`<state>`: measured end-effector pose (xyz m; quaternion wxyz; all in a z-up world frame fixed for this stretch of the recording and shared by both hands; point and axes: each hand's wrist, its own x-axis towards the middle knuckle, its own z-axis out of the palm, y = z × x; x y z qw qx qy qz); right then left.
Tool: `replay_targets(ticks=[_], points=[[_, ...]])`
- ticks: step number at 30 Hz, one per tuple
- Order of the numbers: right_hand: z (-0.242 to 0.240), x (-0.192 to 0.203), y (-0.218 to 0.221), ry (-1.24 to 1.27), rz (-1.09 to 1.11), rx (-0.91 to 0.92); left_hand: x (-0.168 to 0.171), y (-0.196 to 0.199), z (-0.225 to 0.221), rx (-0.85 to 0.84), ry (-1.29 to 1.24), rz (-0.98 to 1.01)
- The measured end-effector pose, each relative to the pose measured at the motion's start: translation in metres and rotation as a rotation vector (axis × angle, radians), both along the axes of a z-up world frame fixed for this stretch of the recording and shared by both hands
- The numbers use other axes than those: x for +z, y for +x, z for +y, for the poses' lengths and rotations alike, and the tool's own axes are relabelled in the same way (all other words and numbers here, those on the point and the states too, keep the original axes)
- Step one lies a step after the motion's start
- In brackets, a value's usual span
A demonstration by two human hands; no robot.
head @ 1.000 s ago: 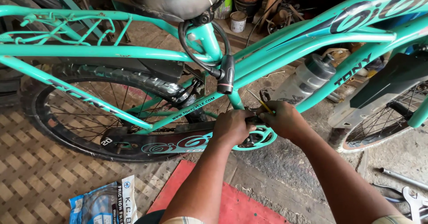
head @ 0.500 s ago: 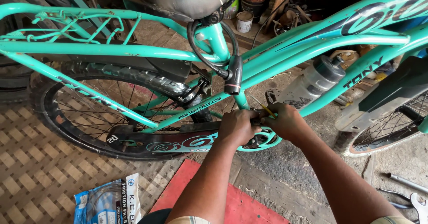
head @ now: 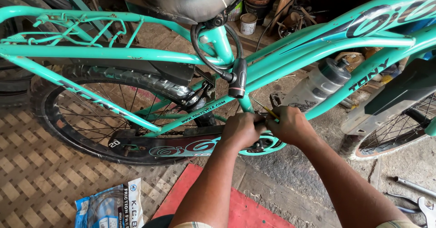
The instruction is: The person uses a screwdriver and a wrench to assemble and adjust components on a turquoise bicycle, including the chain guard, brake cables, and handlebars. The person handles the bike frame, a water bottle, brake cables, and tools while working in a shop environment.
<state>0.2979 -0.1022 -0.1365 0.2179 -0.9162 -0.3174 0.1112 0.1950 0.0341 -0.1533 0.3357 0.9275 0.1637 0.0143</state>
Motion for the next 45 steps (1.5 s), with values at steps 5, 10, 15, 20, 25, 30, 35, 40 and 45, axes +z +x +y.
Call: replay_targets(ticks=[5, 10, 15, 20, 25, 30, 35, 40, 45], points=[[0.005, -0.001, -0.002, -0.060, 0.033, -0.070, -0.006, 0.008, -0.001, 0.051, -0.052, -0.009], [0.001, 0.007, -0.008, -0.033, 0.012, -0.025, -0.007, 0.011, 0.003, 0.057, -0.030, 0.025], [0.001, 0.011, -0.012, -0.011, -0.041, -0.023, -0.006, 0.010, 0.001, 0.060, -0.051, -0.001], [-0.002, 0.010, -0.004, -0.074, 0.020, -0.070, -0.012, 0.007, 0.003, 0.044, -0.114, -0.229], [-0.028, 0.034, 0.014, 0.002, 0.022, -0.057, -0.015, 0.006, -0.001, 0.025, -0.210, -0.346], [-0.059, 0.067, 0.000, -0.024, 0.026, -0.046, -0.015, 0.009, -0.007, 0.042, -0.155, -0.281], [-0.078, 0.080, -0.001, -0.167, -0.104, -0.001, -0.024, 0.013, -0.008, 0.039, -0.148, -0.431], [-0.087, 0.099, -0.008, -0.211, -0.191, 0.024, -0.018, 0.011, -0.014, 0.055, -0.106, -0.258], [-0.087, 0.134, -0.034, -0.271, -0.184, -0.096, -0.014, 0.008, -0.017, 0.088, -0.130, -0.307]])
